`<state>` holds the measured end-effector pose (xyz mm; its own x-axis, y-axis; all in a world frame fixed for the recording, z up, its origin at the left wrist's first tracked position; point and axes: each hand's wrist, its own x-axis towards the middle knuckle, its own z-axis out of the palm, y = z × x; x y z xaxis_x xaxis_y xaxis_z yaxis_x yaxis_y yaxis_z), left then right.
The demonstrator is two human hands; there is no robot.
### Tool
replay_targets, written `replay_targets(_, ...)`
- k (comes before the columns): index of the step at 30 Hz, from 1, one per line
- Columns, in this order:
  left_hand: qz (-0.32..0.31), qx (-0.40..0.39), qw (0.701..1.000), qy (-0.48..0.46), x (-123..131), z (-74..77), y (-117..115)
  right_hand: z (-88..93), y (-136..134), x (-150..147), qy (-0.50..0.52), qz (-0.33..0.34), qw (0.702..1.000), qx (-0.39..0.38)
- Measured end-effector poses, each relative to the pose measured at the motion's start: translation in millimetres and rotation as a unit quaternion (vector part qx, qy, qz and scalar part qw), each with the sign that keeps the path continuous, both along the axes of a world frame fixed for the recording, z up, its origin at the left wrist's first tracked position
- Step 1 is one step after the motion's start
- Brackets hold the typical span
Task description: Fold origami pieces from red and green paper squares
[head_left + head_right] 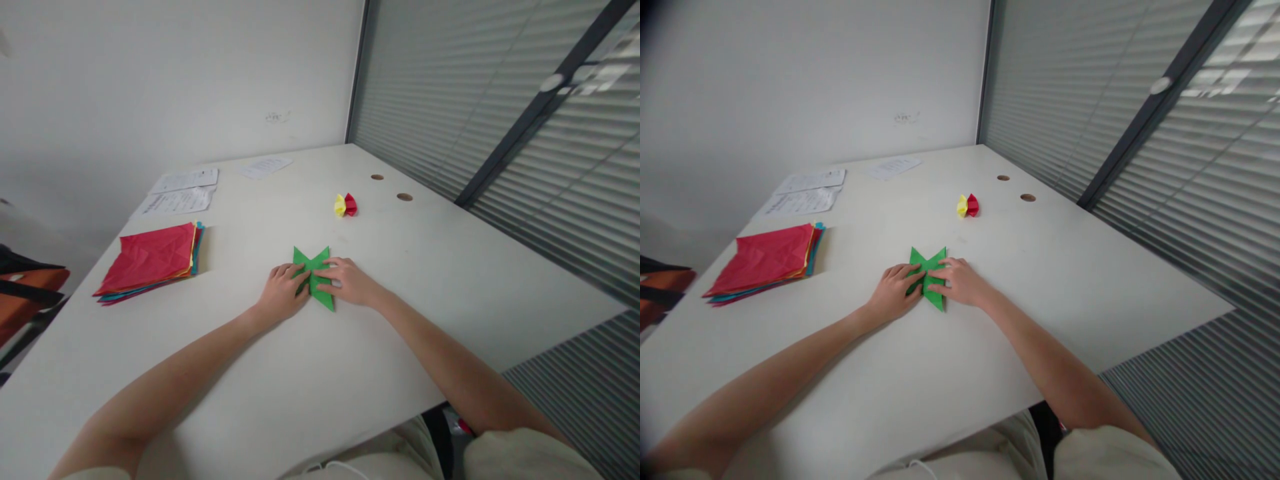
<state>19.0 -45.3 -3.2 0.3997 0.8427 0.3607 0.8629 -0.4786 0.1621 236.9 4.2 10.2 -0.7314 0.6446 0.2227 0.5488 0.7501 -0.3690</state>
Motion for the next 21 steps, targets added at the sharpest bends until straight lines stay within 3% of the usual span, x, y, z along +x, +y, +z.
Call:
replay_targets(5,-0.002,0.002,1.000,0.006,0,-2.5,1,-4.8,11,11,-0.012,-0.093,0.995,0.041)
replay_targets(10,0.004,-0.002,1.000,0.008,0,-3.1,1,-3.7,13,10,0.107,-0.138,0.979,0.107)
replay_targets(13,0.004,-0.003,1.000,0.006,0,-1.4,1,2.5,5,3,0.145,-0.078,0.980,0.111)
replay_targets(17,0.002,-0.002,1.000,0.001,1,1.1,0,2.4,-3,-4,0.088,0.041,0.994,0.058)
replay_targets(21,0.003,-0.002,1.000,0.002,1,0.6,0,-4.9,-2,-3,0.051,0.042,0.998,0.009)
